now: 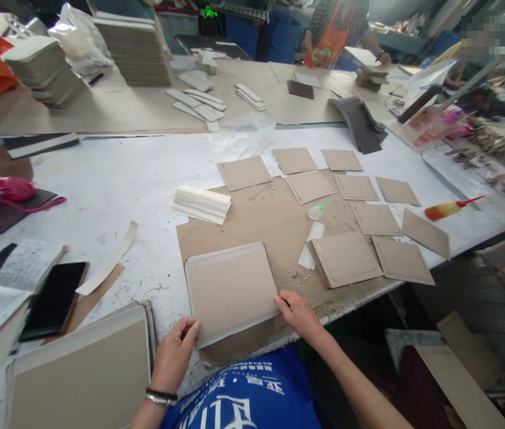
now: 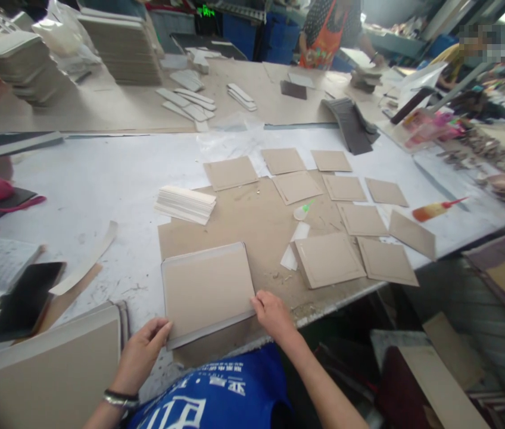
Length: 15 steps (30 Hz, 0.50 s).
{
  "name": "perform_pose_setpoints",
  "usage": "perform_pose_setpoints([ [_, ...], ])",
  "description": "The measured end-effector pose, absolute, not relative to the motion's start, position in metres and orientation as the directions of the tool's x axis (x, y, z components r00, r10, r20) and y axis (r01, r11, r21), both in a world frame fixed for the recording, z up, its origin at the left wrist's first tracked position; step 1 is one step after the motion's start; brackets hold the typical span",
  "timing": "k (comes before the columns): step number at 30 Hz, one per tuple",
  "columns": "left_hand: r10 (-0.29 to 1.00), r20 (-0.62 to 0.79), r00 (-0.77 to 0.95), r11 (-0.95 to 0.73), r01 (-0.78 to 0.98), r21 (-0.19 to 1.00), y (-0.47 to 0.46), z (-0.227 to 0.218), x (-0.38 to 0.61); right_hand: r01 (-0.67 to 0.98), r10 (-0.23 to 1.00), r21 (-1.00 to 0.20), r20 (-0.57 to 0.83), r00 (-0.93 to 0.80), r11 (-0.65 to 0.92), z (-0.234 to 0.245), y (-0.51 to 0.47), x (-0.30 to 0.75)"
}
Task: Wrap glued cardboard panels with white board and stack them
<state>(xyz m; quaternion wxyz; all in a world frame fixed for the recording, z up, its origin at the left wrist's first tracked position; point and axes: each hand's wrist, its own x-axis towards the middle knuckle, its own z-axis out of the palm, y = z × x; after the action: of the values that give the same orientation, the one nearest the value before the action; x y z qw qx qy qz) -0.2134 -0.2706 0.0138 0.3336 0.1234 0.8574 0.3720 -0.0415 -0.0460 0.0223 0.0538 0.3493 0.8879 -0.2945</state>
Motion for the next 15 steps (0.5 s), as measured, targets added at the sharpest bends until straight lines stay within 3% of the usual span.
perform_pose_setpoints([
  [15,0.460,-0.483,-0.745,0.765,0.057,0.641,-0.2675,0.0200,-0.2147,0.653,0.569,-0.449,-0.325,-0.756,0.611,0.0200,-0.0440,-0.0450],
])
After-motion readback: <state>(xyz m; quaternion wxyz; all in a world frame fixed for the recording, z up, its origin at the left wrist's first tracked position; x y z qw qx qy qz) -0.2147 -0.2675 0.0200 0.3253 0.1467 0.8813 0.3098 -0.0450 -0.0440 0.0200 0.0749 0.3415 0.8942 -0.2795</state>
